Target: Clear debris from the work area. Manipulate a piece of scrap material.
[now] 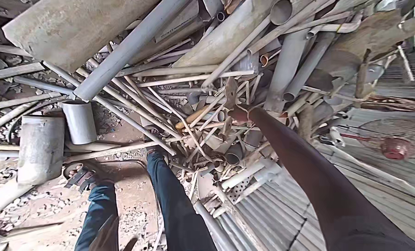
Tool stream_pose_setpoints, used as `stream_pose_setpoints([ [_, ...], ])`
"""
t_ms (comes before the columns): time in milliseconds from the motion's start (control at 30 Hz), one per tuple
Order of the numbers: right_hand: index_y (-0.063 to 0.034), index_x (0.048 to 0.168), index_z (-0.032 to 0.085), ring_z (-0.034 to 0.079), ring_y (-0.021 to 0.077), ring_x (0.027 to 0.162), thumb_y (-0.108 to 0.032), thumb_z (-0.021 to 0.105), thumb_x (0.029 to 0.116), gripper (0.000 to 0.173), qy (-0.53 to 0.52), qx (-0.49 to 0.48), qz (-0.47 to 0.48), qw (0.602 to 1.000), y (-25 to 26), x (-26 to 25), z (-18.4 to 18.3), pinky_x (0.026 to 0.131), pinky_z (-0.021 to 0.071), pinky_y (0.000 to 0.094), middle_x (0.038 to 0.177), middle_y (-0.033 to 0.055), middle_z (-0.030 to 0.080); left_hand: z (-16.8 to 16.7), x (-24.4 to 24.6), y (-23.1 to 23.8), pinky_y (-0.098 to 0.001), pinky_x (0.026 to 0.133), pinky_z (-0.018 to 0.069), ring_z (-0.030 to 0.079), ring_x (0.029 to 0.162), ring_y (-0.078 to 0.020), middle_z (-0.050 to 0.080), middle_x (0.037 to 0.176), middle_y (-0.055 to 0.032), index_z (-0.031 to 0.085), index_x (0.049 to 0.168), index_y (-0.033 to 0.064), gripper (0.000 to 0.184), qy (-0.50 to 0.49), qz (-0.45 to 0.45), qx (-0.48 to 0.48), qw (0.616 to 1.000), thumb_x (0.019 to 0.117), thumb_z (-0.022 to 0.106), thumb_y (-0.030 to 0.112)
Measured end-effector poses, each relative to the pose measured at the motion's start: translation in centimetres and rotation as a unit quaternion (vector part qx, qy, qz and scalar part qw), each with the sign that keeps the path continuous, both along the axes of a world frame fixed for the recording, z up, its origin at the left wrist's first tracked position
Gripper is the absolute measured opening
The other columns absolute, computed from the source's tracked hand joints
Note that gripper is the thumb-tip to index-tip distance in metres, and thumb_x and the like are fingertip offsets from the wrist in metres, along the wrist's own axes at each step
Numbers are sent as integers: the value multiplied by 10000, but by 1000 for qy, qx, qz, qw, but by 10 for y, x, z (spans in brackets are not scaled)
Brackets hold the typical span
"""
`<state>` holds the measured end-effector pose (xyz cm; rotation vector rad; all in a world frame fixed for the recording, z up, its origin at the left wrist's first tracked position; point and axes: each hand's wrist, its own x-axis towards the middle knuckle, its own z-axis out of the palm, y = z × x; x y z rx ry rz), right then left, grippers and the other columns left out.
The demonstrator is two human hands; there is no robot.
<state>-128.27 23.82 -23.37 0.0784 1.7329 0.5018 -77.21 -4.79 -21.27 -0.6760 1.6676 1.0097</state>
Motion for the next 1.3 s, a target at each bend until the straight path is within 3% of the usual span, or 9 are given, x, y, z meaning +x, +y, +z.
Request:
stream_pose_setpoints([
  [133,54,1141,676,637,423,1131,-358,473,1071,465,1,-35,50,998,-39,9,25,959,455,647,1164,279,668,-17,-164,89,-517,1158,418,500,1415,-344,511,1528,-198,523,1468,-19,857,244,182,102,947,827,768,495],
  [233,60,1118,681,635,422,1144,-369,487,1061,474,12,-20,40,999,-50,18,34,951,457,650,1176,279,669,-17,-273,133,-466,1175,396,482,1428,-285,446,1584,-164,340,1594,50,916,196,141,201,949,903,729,508],
  [400,27,1115,690,632,412,1169,-373,494,1053,450,18,-43,19,999,-51,27,20,948,468,647,1192,253,673,-39,-352,177,-517,1071,477,636,1232,-337,661,1299,-213,533,1455,41,483,102,67,185,975,1049,564,301],
  [567,-21,1172,690,677,396,1054,-549,455,1054,590,237,-161,-103,952,10,33,-7,907,508,639,1090,227,707,-67,-351,178,-549,1025,488,654,1157,-359,682,1192,-232,627,1298,4,393,95,41,158,982,1064,544,309],
  [700,-47,1474,485,588,320,1256,-525,497,1054,637,369,-251,-500,742,54,53,-51,1033,479,547,1370,201,606,-45,-356,175,-525,984,523,688,1073,-335,693,1156,-216,615,1320,23,397,99,73,158,980,1059,577,320],
  [833,-80,1366,563,648,207,1085,-398,599,1024,469,315,-302,-679,590,22,89,-47,915,554,435,1220,110,667,-20,-342,155,-526,964,525,685,1052,-325,689,1144,-209,619,1300,16,410,91,76,148,982,1051,586,340],
  [1067,12,1399,512,683,214,1034,-185,672,1003,471,359,-236,-670,605,-65,217,101,914,577,388,1200,176,673,65,-186,87,-426,882,598,721,900,-189,726,986,-127,637,1211,-53,427,67,201,235,949,963,674,293],
  [1200,16,1349,517,714,185,930,-143,571,1041,351,311,-304,-763,479,-96,299,187,841,613,365,1066,132,709,175,-126,35,-549,764,570,705,783,-284,710,816,-145,721,1029,-25,410,143,75,152,975,934,692,372],
  [1300,-30,1324,475,710,148,976,-105,519,1022,315,165,-430,-815,352,-115,358,239,904,595,352,1068,70,714,277,-99,-9,-633,822,554,725,867,-392,732,911,-234,708,1102,-72,392,171,14,106,979,971,657,293],
])
